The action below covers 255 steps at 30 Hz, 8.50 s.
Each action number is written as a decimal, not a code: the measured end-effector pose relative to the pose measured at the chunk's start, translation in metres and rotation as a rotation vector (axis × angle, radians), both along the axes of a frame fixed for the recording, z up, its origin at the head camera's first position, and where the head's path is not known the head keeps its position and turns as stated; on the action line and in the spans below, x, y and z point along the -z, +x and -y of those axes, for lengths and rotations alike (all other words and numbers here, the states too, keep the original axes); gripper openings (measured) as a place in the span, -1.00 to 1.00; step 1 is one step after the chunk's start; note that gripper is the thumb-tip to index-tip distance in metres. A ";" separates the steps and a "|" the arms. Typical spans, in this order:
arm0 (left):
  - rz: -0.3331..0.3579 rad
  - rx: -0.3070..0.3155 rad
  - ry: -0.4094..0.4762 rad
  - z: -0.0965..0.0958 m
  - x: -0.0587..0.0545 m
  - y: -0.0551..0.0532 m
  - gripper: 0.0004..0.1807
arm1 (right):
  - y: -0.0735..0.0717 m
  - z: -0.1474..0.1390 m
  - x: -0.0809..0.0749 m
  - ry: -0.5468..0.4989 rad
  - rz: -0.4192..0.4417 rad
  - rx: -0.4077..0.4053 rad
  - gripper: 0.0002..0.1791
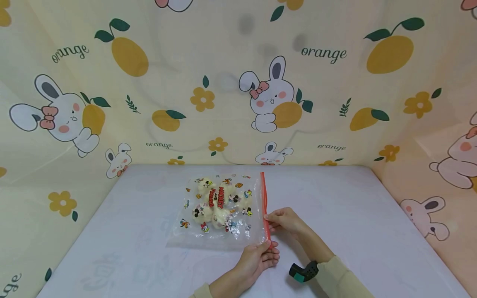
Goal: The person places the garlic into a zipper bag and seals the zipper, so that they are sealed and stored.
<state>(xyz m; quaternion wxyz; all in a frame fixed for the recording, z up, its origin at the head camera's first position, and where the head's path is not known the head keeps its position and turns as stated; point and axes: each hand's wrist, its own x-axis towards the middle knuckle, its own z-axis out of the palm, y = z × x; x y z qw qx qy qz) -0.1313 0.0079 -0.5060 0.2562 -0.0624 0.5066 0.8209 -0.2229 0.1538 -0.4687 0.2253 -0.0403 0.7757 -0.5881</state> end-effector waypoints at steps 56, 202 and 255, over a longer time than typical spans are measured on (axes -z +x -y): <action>0.028 0.027 -0.042 0.001 -0.005 -0.002 -0.63 | -0.019 0.002 0.003 -0.010 0.035 0.080 -0.67; 0.050 0.075 -0.080 0.002 -0.005 0.007 -0.65 | -0.060 0.007 0.007 0.012 0.182 0.307 -0.56; 0.040 0.076 -0.090 0.001 -0.003 0.006 -0.65 | -0.077 0.012 0.007 -0.011 0.210 0.387 -0.54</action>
